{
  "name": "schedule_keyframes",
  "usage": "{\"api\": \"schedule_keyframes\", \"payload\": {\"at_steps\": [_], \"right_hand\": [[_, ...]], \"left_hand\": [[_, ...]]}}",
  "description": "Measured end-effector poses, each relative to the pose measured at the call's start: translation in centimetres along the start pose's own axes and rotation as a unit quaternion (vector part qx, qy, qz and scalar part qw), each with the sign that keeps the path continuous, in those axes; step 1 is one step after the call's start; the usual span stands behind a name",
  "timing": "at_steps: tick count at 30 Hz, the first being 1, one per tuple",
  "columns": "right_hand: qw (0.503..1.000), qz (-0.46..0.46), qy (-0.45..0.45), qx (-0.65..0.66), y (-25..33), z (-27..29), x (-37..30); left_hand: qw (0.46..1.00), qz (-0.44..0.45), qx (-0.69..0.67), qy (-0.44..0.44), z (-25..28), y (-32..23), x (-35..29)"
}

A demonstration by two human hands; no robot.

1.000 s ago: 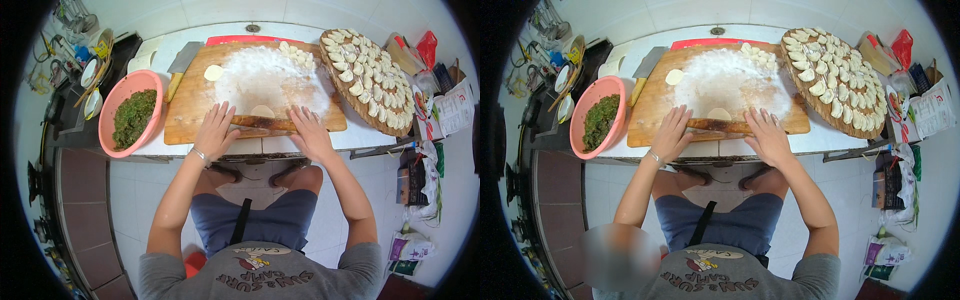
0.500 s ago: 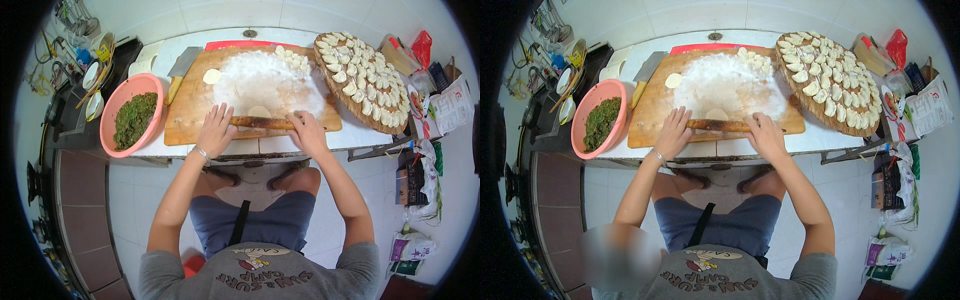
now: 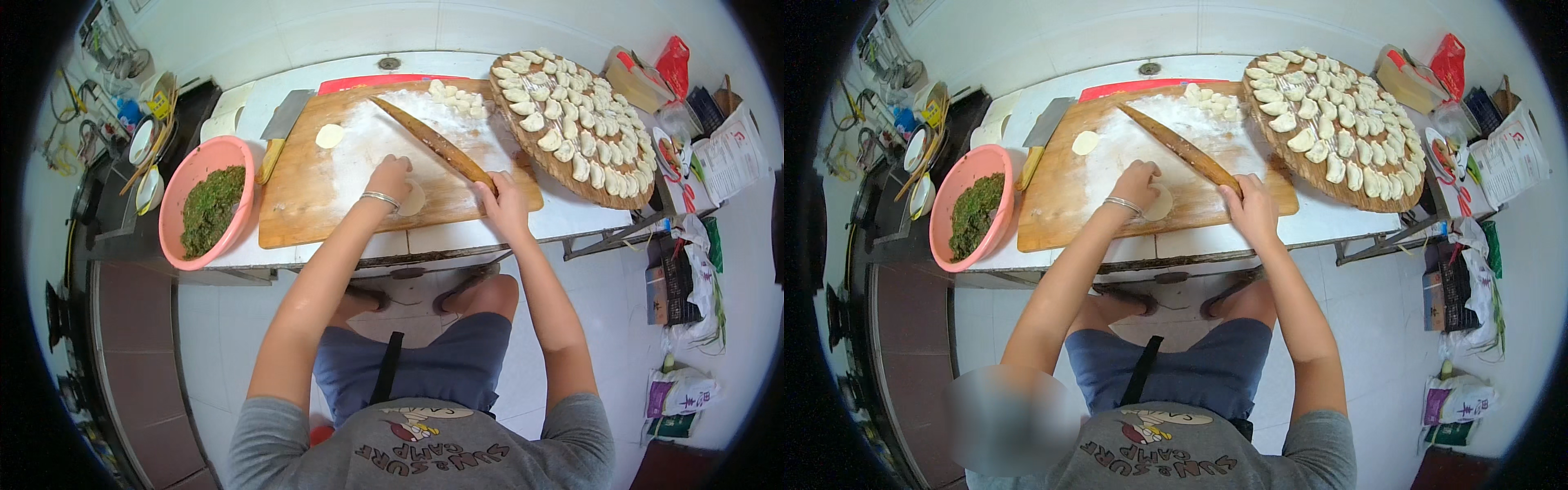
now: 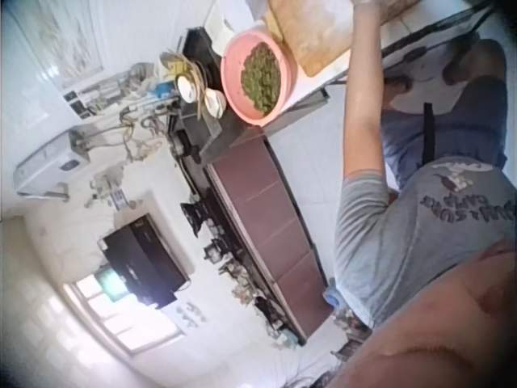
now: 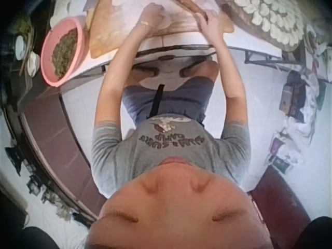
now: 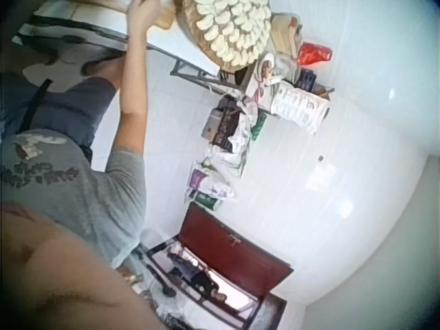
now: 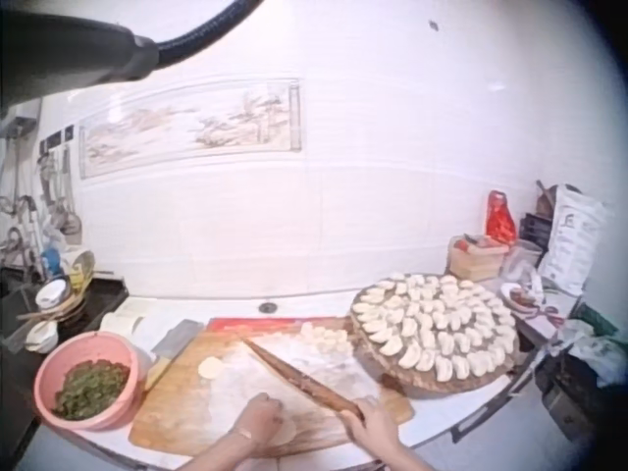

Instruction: The person fills a round dough wrapper with a green vegetable mixture using a spoon, then folds and pleats the edges to seal it. They place the finished dumpling on a wooden tray and proceed to roll out new dough balls into flat circles using a rolling pin on a floured board.

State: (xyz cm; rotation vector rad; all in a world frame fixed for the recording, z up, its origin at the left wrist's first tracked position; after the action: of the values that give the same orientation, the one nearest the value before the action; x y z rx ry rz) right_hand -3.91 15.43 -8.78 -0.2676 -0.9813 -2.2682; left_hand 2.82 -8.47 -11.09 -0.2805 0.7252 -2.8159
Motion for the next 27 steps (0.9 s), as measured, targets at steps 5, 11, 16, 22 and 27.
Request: {"api": "schedule_keyframes", "payload": {"at_steps": [5,11,16,22,27], "right_hand": [[0.999,-0.033,-0.002,0.003,-0.9,0.6,-0.7],[0.998,-0.057,0.004,0.005,-1.6,0.7,-0.8],[0.999,-0.047,0.001,-0.013,-1.2,0.8,-0.1],[0.996,0.026,0.052,-0.061,0.0,1.5,0.8],[0.979,0.161,0.108,-0.060,1.3,-0.7,0.1]], "left_hand": [[0.989,0.031,0.045,0.141,1.1,0.4,1.6],[0.992,-0.064,-0.072,0.076,4.2,-2.2,-0.4],[0.946,0.063,-0.315,-0.032,5.3,-0.5,-1.6],[0.980,0.064,-0.026,-0.188,7.1,1.8,-6.1],[0.975,-0.075,0.144,-0.150,5.9,3.0,-8.8]]}}
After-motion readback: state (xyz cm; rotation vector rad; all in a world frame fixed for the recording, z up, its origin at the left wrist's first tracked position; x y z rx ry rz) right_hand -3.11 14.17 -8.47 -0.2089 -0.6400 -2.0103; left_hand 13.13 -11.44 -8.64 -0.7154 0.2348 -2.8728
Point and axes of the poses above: each hand's wrist, its own x-axis towards the middle knuckle, its own z-axis out of the back of the hand, y = z × x, the point moved 3 cm from there along x, towards the middle knuckle
